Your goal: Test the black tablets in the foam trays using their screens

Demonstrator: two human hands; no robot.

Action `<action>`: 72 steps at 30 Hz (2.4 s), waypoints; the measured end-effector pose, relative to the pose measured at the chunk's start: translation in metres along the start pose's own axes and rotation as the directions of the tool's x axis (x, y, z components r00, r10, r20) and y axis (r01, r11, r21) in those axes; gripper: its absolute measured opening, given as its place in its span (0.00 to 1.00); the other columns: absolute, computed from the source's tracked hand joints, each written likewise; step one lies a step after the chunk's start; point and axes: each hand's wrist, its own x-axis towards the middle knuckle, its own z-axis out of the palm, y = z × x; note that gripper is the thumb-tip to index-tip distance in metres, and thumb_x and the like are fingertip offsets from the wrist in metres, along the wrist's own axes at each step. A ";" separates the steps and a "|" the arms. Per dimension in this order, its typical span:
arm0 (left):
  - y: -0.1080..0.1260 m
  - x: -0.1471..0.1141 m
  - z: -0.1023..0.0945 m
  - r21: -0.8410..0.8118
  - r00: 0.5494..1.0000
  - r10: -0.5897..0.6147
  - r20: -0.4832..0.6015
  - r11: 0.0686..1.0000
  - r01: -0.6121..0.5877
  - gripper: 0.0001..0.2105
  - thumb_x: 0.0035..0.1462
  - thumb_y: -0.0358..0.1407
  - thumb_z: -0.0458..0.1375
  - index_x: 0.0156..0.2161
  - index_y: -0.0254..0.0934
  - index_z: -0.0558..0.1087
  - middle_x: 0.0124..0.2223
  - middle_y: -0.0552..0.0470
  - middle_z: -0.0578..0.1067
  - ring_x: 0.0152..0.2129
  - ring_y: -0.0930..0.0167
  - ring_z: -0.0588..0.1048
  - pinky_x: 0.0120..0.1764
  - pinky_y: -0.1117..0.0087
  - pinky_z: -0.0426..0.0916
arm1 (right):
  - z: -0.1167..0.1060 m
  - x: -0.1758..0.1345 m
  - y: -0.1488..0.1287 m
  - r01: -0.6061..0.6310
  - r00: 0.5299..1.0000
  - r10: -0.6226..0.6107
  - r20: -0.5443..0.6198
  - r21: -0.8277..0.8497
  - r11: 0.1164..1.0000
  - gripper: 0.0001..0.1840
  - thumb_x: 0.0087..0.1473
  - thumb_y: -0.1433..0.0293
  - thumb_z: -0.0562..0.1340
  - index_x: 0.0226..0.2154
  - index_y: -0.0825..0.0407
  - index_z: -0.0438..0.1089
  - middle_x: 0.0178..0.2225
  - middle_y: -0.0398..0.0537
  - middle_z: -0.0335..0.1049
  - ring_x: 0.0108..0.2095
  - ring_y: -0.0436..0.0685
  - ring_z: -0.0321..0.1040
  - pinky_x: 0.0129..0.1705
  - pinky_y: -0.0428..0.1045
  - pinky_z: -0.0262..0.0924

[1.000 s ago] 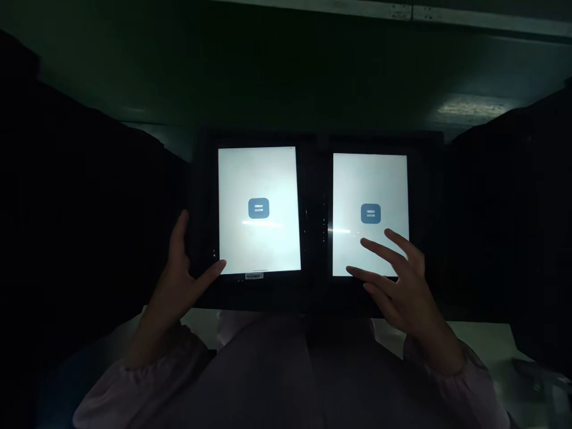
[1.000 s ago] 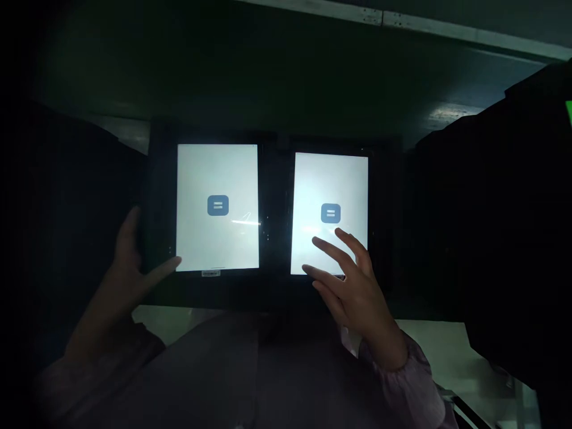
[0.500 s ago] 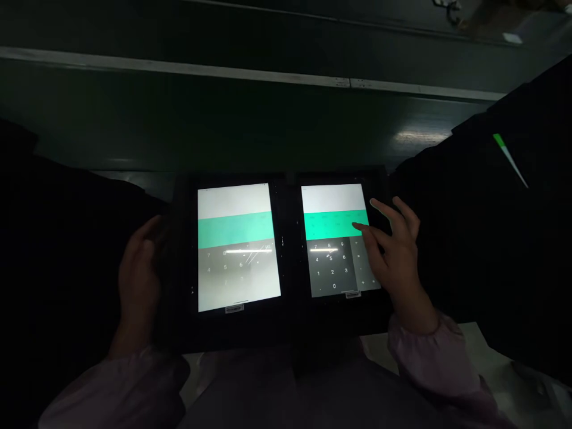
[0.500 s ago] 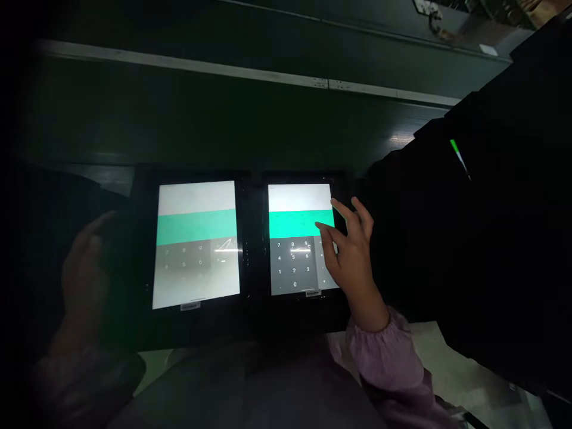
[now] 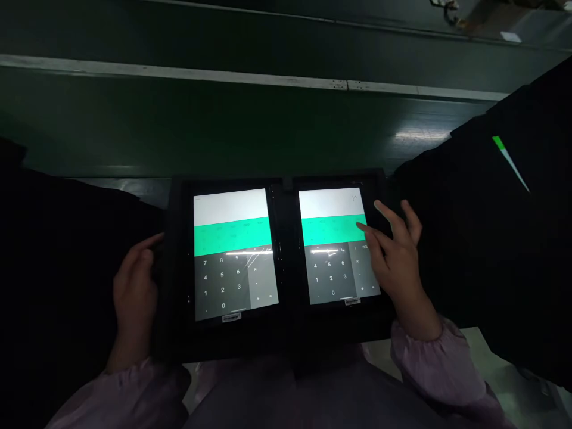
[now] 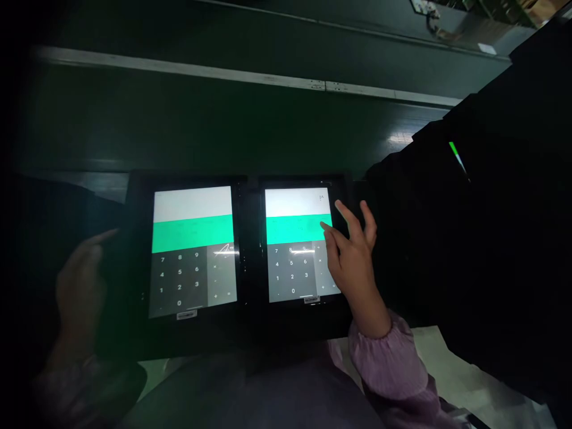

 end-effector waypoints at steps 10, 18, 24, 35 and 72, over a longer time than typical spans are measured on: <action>0.001 0.003 -0.005 0.035 1.000 0.011 0.027 0.999 -0.012 0.18 0.51 0.47 0.51 0.40 0.40 0.77 0.41 0.50 0.80 0.40 0.62 0.76 0.42 0.64 0.72 | -0.008 -0.006 -0.040 0.233 0.968 -0.239 0.074 0.088 0.968 0.13 0.66 0.72 0.60 0.40 0.46 0.81 0.64 0.46 0.70 0.74 0.71 0.48 0.67 0.70 0.61; -0.005 0.006 -0.008 -0.012 0.999 -0.021 0.048 1.000 0.021 0.16 0.53 0.43 0.53 0.41 0.41 0.79 0.44 0.51 0.82 0.44 0.62 0.77 0.46 0.65 0.72 | 0.005 -0.007 -0.056 0.247 0.951 -0.259 0.169 0.089 0.965 0.16 0.69 0.69 0.58 0.50 0.43 0.80 0.68 0.48 0.65 0.76 0.72 0.40 0.67 0.75 0.59; -0.005 0.006 -0.009 -0.001 0.999 -0.026 0.042 1.000 0.026 0.16 0.51 0.44 0.53 0.40 0.42 0.78 0.43 0.51 0.81 0.43 0.62 0.76 0.45 0.64 0.72 | -0.007 0.003 -0.027 0.081 0.993 -0.084 -0.077 -0.047 0.996 0.16 0.69 0.69 0.58 0.43 0.44 0.83 0.64 0.50 0.71 0.73 0.73 0.51 0.65 0.75 0.63; -0.003 0.003 -0.007 -0.008 0.999 -0.030 0.013 1.000 0.030 0.15 0.49 0.44 0.54 0.38 0.41 0.78 0.36 0.53 0.80 0.38 0.63 0.77 0.40 0.65 0.73 | 0.002 0.001 -0.014 0.026 0.999 -0.027 -0.040 -0.026 0.999 0.18 0.71 0.66 0.56 0.42 0.44 0.83 0.64 0.48 0.70 0.73 0.74 0.50 0.64 0.80 0.61; -0.015 0.066 0.015 -0.306 0.737 0.311 0.600 0.941 -0.147 0.49 0.48 0.37 0.63 0.74 0.39 0.51 0.75 0.38 0.54 0.73 0.49 0.53 0.72 0.44 0.51 | 0.059 0.050 -0.144 0.207 0.975 -0.209 0.078 0.028 0.978 0.20 0.70 0.68 0.55 0.37 0.47 0.84 0.59 0.54 0.75 0.70 0.76 0.57 0.62 0.78 0.64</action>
